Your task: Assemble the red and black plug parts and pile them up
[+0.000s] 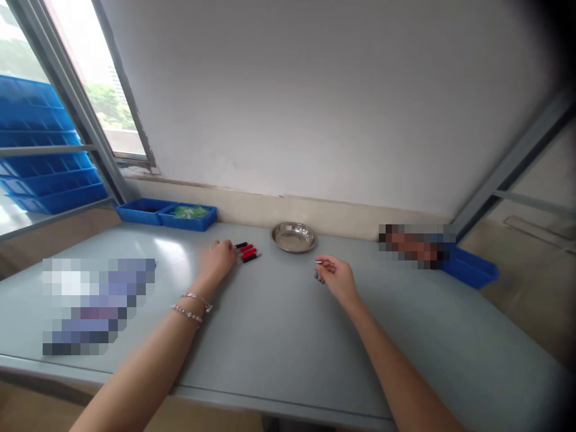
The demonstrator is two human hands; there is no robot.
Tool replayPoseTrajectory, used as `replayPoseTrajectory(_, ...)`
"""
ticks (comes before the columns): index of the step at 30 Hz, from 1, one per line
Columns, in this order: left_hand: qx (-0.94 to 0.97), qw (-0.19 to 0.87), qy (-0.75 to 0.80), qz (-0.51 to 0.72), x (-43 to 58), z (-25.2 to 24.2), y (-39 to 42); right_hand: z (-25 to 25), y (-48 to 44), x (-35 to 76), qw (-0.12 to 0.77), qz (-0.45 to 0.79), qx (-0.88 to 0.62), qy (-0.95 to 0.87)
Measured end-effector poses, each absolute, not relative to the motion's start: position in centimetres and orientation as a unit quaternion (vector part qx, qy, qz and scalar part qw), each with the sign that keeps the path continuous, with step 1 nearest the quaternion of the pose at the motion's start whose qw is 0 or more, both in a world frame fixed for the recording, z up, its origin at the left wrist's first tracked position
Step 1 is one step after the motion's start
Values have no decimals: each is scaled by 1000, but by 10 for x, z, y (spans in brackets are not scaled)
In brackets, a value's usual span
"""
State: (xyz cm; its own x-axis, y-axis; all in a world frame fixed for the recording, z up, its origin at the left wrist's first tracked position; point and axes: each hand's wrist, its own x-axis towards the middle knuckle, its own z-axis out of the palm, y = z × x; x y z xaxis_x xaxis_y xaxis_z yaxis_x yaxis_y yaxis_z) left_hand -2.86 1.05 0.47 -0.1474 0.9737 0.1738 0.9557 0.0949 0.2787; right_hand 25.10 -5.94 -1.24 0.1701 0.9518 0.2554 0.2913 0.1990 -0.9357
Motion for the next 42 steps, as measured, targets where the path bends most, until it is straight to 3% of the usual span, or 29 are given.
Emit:
replayPoseTrajectory(5,660,32,735,152,-31,0,13,-15,-59,250,488,230,-578,-613)
replayPoseTrajectory(11,662,28,738,127,-31,0,13,-19,-58,251,376,62,-593,-709)
replayPoseTrajectory(18,661,28,741,116,-28,5,10,-23,-59,246,285,1,-640,-713)
replayPoseTrajectory(27,667,44,735,118,-28,4,10,-29,-58,249,266,1,-635,-725)
replayPoseTrajectory(42,679,51,723,121,-30,-1,14,-31,-57,254,311,47,-622,-717)
